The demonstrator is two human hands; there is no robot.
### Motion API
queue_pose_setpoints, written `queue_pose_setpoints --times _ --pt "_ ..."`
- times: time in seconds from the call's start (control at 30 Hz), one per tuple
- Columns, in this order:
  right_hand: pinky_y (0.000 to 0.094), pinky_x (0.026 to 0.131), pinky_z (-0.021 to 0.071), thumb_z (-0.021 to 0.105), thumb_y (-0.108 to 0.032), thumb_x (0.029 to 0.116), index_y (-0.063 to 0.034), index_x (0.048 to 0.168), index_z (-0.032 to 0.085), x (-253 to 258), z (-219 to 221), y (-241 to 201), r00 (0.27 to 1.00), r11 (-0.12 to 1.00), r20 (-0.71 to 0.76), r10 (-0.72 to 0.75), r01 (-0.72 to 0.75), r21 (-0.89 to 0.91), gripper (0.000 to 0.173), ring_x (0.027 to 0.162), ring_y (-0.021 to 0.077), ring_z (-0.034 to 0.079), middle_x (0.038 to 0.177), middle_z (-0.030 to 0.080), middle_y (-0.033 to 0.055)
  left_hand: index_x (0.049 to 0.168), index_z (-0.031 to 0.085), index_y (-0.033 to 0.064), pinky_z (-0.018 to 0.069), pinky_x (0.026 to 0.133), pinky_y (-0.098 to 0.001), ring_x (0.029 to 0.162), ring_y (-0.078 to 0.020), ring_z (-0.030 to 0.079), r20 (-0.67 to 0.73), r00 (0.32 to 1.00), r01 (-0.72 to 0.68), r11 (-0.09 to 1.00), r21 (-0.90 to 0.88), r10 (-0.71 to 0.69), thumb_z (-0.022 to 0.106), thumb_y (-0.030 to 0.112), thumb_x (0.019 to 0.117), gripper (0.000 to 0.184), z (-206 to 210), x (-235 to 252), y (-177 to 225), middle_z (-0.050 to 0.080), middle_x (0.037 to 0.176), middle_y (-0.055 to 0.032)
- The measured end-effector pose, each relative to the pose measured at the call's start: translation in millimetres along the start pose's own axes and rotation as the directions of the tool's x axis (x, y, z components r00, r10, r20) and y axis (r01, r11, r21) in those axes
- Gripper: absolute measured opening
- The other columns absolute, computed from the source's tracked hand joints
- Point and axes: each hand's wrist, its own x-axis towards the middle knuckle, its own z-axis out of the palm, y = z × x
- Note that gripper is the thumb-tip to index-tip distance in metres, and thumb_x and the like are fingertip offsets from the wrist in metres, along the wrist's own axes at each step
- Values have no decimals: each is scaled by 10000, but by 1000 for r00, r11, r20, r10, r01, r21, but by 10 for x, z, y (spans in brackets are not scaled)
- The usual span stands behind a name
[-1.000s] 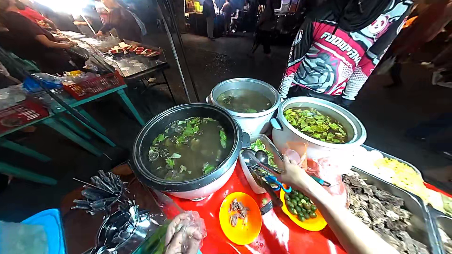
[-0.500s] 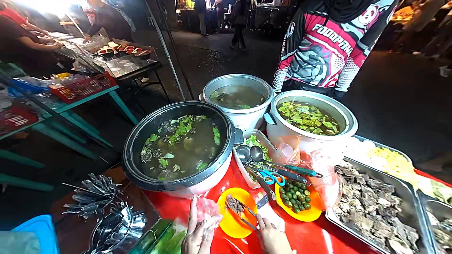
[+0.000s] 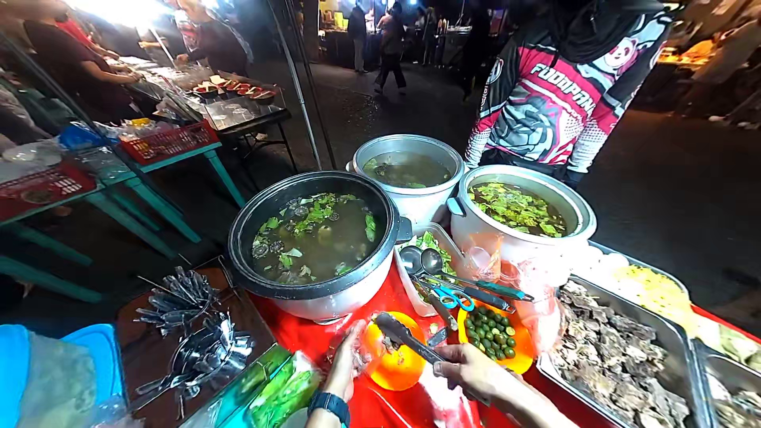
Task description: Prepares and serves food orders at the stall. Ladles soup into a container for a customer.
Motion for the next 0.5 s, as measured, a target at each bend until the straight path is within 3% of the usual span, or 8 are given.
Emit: queue_pose_setpoints --times 0.07,0.1,0.17,0.23,0.3,0.33,0.4,0.5 --pt "305 569 501 605 -329 1033 -159 1353 650 -19 1 -178 1000 1000 24 -19 20 -16 365 644 108 613 985 721 32 1296 591 62 527 637 -374 690 -219 595 18 999 36 996 -76 -35 420 435 1095 457 95 -48 35 619 895 -127" --pt "341 609 515 602 -343 1031 -141 1343 656 -6 18 -262 999 991 23 -29 32 -129 376 675 138 629 984 721 50 1303 586 62 526 627 -375 685 -224 594 32 999 33 994 -108 -30 401 439 1099 467 135 -97 56 620 913 -137" --pt "521 787 541 600 -365 1012 -70 1229 699 75 76 -447 999 899 22 -36 42 -437 379 840 291 690 986 723 149 1323 610 102 528 626 -371 717 -222 612 82 995 -46 993 -107 55 381 421 1106 448 184 -196 76 651 985 -135" --pt "648 888 501 601 -327 988 -15 1088 705 123 195 -752 1000 746 24 -7 21 -666 344 1026 418 671 1039 701 235 1349 629 134 549 675 -374 823 -214 654 155 974 -161 986 -43 166 341 386 1120 446 205 -260 59 680 1127 -118" --pt "689 885 495 634 -221 949 45 1079 680 50 402 -1179 997 590 11 71 -33 -807 300 1127 473 635 1157 668 288 1388 614 143 547 894 -433 1108 -222 647 224 952 -218 976 13 210 305 363 1125 462 203 -269 15 642 1336 -89" --pt "685 875 500 648 -168 927 78 1094 667 5 522 -1362 995 521 -3 98 -54 -852 298 1148 483 622 1208 646 303 1399 603 125 542 910 -456 1134 -246 638 209 956 -212 977 -1 207 315 370 1122 468 212 -260 -6 633 1345 -112" --pt "647 861 521 609 -71 932 118 1139 631 -89 687 -1639 993 432 -30 115 -77 -898 280 1162 479 614 1269 604 315 1393 585 114 556 764 -432 947 -251 663 135 978 -154 987 -48 159 368 430 1104 481 207 -222 12 664 1198 -142" --pt "605 825 545 537 -38 966 78 1174 618 -372 647 -1774 997 429 -68 41 -79 -900 252 1103 456 650 1224 632 283 1373 589 136 546 668 -416 784 -244 646 43 995 -86 986 -140 93 356 458 1103 481 83 -89 43 672 1045 -145"
